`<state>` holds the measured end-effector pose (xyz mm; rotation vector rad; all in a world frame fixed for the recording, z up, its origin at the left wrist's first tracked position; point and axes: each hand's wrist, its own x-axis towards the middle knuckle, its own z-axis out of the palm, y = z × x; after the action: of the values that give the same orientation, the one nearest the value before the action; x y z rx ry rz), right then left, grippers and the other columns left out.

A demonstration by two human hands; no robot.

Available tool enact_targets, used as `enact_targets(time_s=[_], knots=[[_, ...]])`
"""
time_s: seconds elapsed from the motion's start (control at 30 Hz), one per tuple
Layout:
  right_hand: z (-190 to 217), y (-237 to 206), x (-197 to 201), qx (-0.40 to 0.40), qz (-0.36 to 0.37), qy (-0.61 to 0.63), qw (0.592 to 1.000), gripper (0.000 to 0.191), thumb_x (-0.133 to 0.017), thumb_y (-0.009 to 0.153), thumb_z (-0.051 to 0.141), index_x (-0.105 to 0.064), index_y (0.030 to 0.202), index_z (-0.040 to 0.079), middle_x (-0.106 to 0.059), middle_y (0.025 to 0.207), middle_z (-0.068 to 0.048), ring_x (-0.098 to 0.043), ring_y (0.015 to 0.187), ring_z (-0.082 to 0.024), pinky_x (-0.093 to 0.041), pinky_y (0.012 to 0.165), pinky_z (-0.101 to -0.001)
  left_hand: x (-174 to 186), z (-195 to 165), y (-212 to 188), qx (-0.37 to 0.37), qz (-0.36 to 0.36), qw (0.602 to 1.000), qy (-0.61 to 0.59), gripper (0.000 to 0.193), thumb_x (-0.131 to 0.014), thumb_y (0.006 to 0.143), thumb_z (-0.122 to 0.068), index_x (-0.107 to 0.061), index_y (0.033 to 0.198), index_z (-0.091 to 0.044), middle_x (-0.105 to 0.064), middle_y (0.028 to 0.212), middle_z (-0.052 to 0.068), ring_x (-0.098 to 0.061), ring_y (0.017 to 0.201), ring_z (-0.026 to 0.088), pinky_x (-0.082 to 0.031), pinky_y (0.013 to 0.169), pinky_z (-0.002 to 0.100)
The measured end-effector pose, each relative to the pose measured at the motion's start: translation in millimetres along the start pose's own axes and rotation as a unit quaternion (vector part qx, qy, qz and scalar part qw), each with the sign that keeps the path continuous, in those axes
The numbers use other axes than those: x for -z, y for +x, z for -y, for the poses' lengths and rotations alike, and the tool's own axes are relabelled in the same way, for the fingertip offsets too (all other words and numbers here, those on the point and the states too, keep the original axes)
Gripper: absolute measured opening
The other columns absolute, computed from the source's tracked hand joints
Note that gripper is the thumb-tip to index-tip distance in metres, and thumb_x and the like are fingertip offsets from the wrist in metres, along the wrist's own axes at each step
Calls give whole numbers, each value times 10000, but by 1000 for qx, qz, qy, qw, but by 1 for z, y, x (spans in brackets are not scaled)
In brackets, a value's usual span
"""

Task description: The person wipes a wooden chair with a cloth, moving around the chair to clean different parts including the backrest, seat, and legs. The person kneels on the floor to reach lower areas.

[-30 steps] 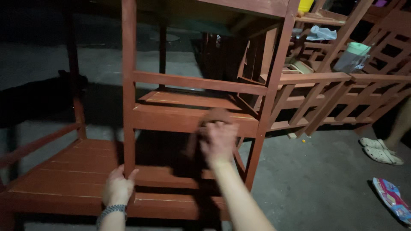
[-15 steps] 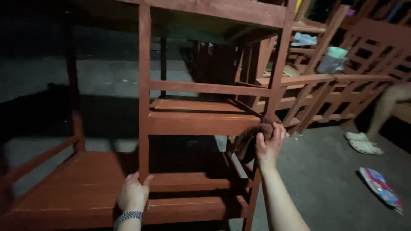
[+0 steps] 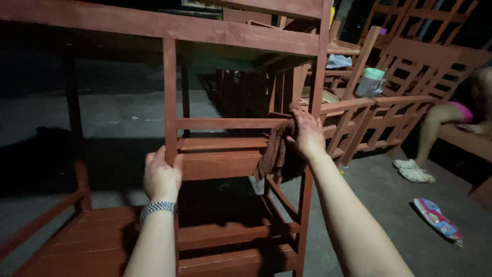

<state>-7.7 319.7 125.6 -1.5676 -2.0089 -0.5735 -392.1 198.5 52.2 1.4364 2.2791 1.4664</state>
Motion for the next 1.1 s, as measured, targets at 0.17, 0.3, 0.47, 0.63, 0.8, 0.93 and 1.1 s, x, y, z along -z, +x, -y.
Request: enact_targets(time_s=[0.17,0.3,0.47,0.63,0.8,0.93,1.1], knots=[[11,15,15,22,-15,-65,998,574,-758,939,218,-587,1476,116,-667,1306,-148,-591,1292,-343,-447,1125,-453,-6,8,6,-26,-31,999,22,481,-759,884,-386,-678,1286,-135,-629,1210,144,-631,1098,376,-536,890,508],[25,20,5,-21,-2,-74,997,787,-908,651,404,-591,1297,85,-651,1252,-156,-581,1211,-334,-430,1060,-468,-7,10,10,-25,-28,999,-13,434,-766,865,-332,-693,1246,-140,-644,1176,142,-638,1093,375,-541,892,498],[77,23,-12,82,-85,28,993,583,-819,769,358,-624,1250,92,-703,1118,-163,-637,1107,-345,-477,1011,-479,-8,9,9,-18,-35,998,-43,427,-763,857,-319,-695,1235,-132,-643,1183,142,-645,1078,371,-540,894,492],[218,43,-20,50,49,80,994,221,-495,1128,268,-647,1094,111,-705,1011,-138,-663,1014,-298,-505,944,-443,-11,11,9,-3,-36,999,-38,421,-763,857,-324,-700,1234,-146,-644,1181,139,-642,1079,372,-534,890,492],[295,43,0,195,-49,19,979,631,-606,837,151,-474,1454,156,-708,1043,-114,-658,1053,-302,-504,911,-417,-17,16,13,-19,-56,998,-25,449,-760,798,-228,-705,1238,-155,-657,1161,148,-651,1074,374,-540,909,483],[295,34,15,216,-28,65,974,633,-599,901,181,-420,1508,173,-710,1123,-78,-642,1128,-288,-452,1043,-473,-18,16,9,19,-37,999,-29,421,-744,818,-224,-709,1236,-178,-658,1175,134,-661,1062,366,-547,904,482],[290,28,15,166,34,14,985,731,-573,897,143,-326,1580,222,-655,1262,-53,-590,1178,-287,-368,1068,-565,-12,2,2,46,-45,998,-19,428,-713,861,-280,-701,1285,-224,-658,1216,97,-665,1077,340,-551,893,479]])
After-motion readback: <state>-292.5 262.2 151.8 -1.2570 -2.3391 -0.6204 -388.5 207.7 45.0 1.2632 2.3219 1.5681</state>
